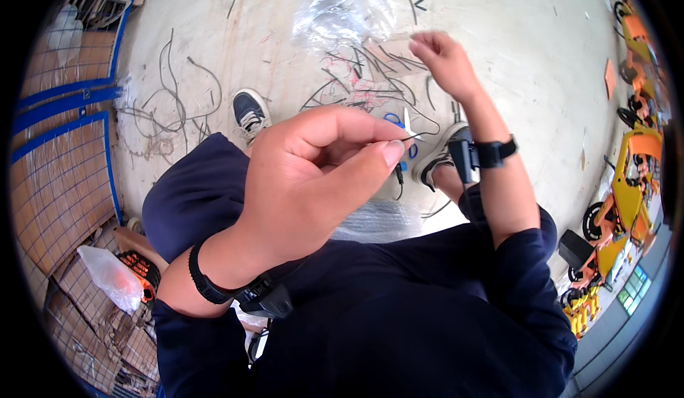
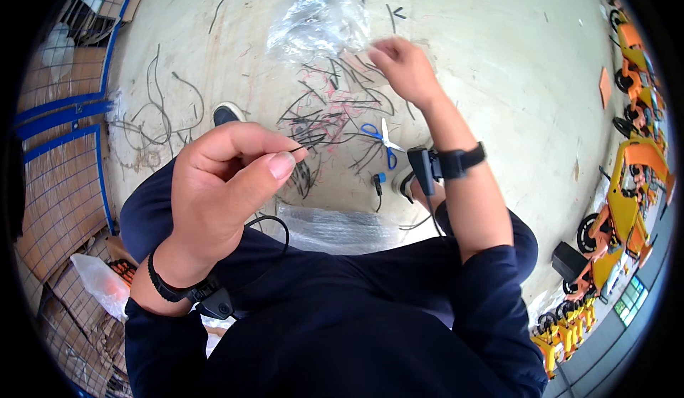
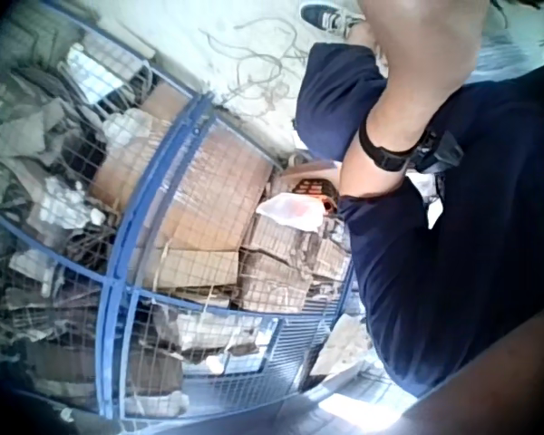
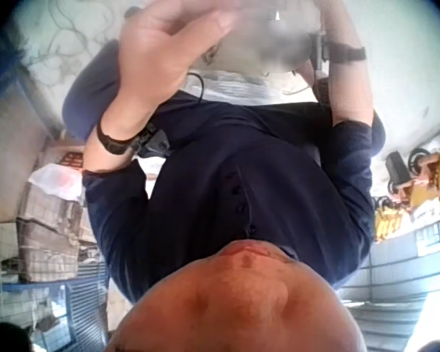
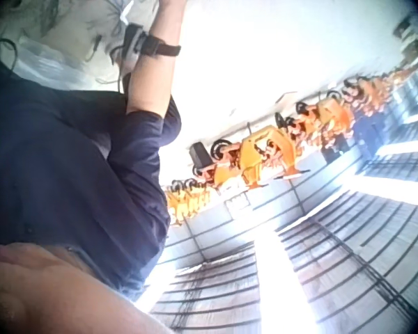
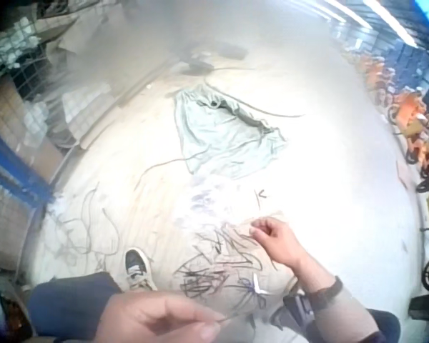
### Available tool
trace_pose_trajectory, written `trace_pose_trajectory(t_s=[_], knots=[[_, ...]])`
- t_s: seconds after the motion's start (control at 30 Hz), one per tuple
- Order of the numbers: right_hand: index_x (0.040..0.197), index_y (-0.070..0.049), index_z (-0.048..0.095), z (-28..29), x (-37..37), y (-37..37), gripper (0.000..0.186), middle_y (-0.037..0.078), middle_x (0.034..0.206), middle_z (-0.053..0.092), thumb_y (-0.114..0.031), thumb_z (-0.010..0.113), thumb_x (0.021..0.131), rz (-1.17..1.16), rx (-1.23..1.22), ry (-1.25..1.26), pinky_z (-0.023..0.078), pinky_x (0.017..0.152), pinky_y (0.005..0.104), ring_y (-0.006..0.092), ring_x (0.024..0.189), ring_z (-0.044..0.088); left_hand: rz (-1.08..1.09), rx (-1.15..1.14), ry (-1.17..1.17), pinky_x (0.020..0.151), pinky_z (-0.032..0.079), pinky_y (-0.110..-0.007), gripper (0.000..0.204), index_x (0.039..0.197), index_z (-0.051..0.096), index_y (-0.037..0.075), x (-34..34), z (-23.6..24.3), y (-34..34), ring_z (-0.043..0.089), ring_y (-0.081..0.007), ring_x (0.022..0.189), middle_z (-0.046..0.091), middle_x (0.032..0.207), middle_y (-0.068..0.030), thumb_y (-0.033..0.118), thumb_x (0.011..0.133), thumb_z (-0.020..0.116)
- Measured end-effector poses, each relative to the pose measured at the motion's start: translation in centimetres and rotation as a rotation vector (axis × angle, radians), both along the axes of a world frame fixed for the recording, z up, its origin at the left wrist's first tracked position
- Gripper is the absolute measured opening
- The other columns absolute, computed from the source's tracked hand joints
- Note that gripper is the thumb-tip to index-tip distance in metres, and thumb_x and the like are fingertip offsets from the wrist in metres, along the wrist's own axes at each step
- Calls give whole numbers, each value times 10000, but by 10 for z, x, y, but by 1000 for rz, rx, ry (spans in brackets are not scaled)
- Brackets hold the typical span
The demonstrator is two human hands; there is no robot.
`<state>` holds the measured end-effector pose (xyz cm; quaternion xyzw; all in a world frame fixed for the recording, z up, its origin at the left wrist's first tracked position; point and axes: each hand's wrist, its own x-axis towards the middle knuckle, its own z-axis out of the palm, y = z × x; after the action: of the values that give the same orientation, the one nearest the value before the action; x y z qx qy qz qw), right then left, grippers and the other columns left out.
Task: The person strips the ends of wires using scissors and then twists the exposed wire ends together to join them.
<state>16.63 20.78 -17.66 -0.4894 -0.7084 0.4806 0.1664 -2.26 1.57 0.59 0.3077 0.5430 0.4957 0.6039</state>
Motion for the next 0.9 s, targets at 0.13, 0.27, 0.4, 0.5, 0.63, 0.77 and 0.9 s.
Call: trace_pose_trajectory(t_s=[0.13,0.27,0.4,0.5,0.63,0.77,0.9], knots=[[949,17,640,159,-16,-40,288,51,884,652,-252,539,971,438,-281,399,481,725,263,113,808,598,-114,305,387,552,403,-196,119,928,674,-9,1,10,-3,514,-51,620,603,736,-28,-27,811,655],[888,4,670,213,9,-81,193,16,779,646,-182,630,919,385,-482,246,450,622,212,66,685,561,-60,726,856,479,373,-220,195,925,692,14,9,6,-4,516,-101,567,592,708,-58,-55,742,685],[900,15,674,219,24,-114,74,22,779,643,-53,669,869,253,-409,478,420,595,208,47,667,518,0,938,943,466,374,-232,241,944,693,22,15,4,-5,512,-127,546,587,695,-62,-69,721,683],[907,-2,679,216,27,-123,81,49,779,650,-11,687,827,223,-168,429,423,581,212,81,645,545,-51,906,872,473,367,-226,228,949,688,16,17,5,-6,502,-119,545,585,712,-61,-60,734,678],[870,-28,683,213,27,-124,138,70,729,635,7,730,745,334,401,320,450,526,252,164,622,592,-195,637,547,490,342,-208,135,940,676,-5,14,14,-6,471,-85,544,569,739,-41,2,807,653],[877,-35,690,205,29,-121,189,67,710,630,-4,756,702,370,616,329,460,530,264,175,630,605,-232,369,209,502,333,-191,122,925,662,-28,13,10,-9,452,-49,547,555,747,-18,70,878,605],[886,-28,695,204,31,-119,229,67,700,621,-8,764,669,389,734,310,451,525,267,186,618,596,-269,249,34,501,361,-181,134,918,649,-37,14,10,-9,470,-39,545,558,742,-19,82,887,596]])
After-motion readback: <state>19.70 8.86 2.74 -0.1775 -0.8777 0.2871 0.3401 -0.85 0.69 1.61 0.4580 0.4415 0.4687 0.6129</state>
